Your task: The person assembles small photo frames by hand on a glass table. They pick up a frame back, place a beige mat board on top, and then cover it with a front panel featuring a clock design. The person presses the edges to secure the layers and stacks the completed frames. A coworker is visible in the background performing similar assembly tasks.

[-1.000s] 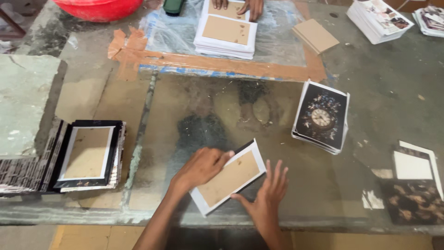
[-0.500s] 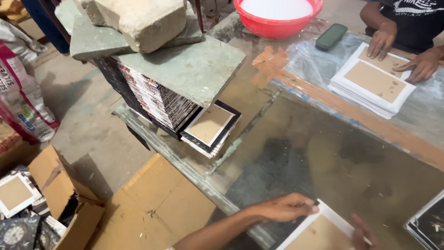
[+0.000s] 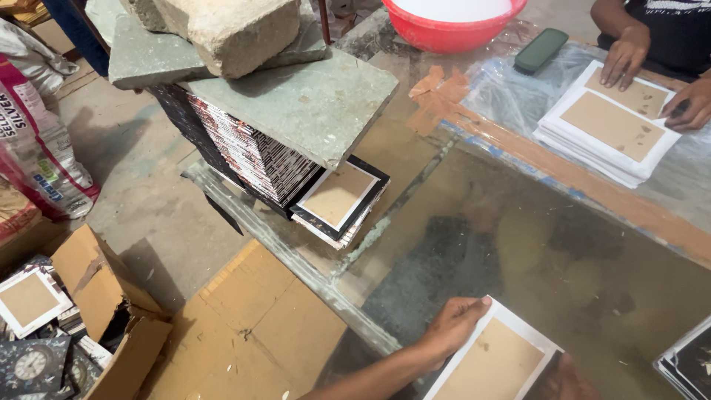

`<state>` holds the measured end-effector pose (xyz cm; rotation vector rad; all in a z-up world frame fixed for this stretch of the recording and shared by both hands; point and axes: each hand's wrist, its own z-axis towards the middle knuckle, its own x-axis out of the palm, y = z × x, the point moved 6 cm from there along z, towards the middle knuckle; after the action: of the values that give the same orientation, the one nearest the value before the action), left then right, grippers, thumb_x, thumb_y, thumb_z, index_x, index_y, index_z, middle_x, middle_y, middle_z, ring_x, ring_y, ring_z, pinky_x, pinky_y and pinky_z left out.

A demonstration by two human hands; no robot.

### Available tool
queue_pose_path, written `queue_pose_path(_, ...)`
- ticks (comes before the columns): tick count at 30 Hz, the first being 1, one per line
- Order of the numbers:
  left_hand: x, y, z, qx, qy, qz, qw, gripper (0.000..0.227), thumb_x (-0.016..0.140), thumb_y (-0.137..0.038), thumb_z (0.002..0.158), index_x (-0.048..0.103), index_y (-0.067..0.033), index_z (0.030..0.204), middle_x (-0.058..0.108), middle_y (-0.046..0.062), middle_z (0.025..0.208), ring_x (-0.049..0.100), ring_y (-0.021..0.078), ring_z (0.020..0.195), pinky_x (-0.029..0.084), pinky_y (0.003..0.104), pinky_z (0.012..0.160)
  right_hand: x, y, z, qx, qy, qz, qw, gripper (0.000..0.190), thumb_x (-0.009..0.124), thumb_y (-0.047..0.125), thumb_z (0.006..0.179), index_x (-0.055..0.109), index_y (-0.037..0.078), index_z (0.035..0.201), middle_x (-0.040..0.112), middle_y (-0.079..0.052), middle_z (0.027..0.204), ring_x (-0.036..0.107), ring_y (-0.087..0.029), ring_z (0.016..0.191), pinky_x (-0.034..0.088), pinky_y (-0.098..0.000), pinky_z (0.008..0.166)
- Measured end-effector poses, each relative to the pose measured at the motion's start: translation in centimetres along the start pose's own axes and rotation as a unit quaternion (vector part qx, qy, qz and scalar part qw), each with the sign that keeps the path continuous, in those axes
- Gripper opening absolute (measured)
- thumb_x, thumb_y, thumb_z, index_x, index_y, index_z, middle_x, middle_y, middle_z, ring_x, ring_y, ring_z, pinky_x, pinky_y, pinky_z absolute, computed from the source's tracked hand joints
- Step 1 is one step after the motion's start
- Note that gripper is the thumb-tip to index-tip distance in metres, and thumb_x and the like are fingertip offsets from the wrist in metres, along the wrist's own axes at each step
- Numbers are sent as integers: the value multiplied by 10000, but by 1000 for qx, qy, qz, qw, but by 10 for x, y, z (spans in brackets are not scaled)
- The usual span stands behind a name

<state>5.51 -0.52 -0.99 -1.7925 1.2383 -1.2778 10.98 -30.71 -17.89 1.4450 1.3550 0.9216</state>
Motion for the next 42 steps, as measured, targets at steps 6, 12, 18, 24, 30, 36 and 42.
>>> queue_pose_path(6, 0, -2, -3, 26, 0, 68, 997, 511, 469, -425, 1132, 713, -1, 985, 691, 37, 814, 628, 97, 721, 508, 289, 679, -4, -7, 1, 90, 22, 58, 994, 668, 553, 491, 1083, 570, -69, 1445, 624, -250, 1385, 276, -572, 1090, 334, -527, 756)
queue_pose_path(12, 3, -5, -7, 20, -12, 64, 998, 474, 475, -399, 1111, 715, -18, 966, 690, 26, 789, 615, 92, 687, 501, 300, 658, -7, -5, -1, 96, -2, 42, 995, 616, 515, 464, 1103, 569, -59, 1424, 635, -261, 1375, 615, -409, 1250, 481, -473, 964)
queue_pose_path(18, 3, -6, -7, 40, -29, 38, 998, 490, 490, -391, 1123, 695, 10, 928, 673, 23, 776, 599, 87, 684, 501, 304, 641, -3, 1, -10, 88, -22, 25, 996, 576, 575, 387, 1051, 559, -89, 1375, 639, -240, 1350, 635, -378, 1201, 508, -497, 964)
queue_pose_path(24, 4, -10, -12, 44, -19, -6, 999, 473, 473, -376, 1126, 684, -1, 929, 670, 13, 786, 596, 79, 694, 504, 295, 653, -8, -3, -4, 102, -35, 8, 994, 574, 582, 403, 1087, 589, -112, 1341, 681, -264, 1275, 681, -376, 1128, 548, -489, 902)
queue_pose_path(30, 5, -6, -8, 66, -29, -2, 997, 472, 475, -356, 1136, 685, 9, 924, 658, 15, 780, 566, 73, 685, 487, 298, 647, -11, -7, -9, 88, -43, 37, 995, 489, 607, 336, 1051, 597, -36, 1368, 688, -209, 1267, 685, -352, 1084, 562, -454, 852)
queue_pose_path(36, 4, -7, -9, 62, -34, -15, 997, 460, 476, -352, 1126, 686, 2, 923, 664, 13, 782, 573, 72, 687, 491, 298, 649, -12, -8, -4, 101, -43, 35, 993, 425, 636, 311, 1021, 635, 15, 1327, 707, -157, 1249, 695, -320, 1073, 562, -448, 845)
queue_pose_path(42, 5, -6, -9, 70, -26, 6, 997, 470, 482, -358, 1135, 688, 3, 917, 652, 16, 777, 570, 73, 680, 489, 295, 637, -20, -7, 1, 125, -70, 8, 990, 331, 715, 280, 1036, 686, -9, 1195, 712, -211, 1183, 694, -326, 1025, 539, -482, 820)
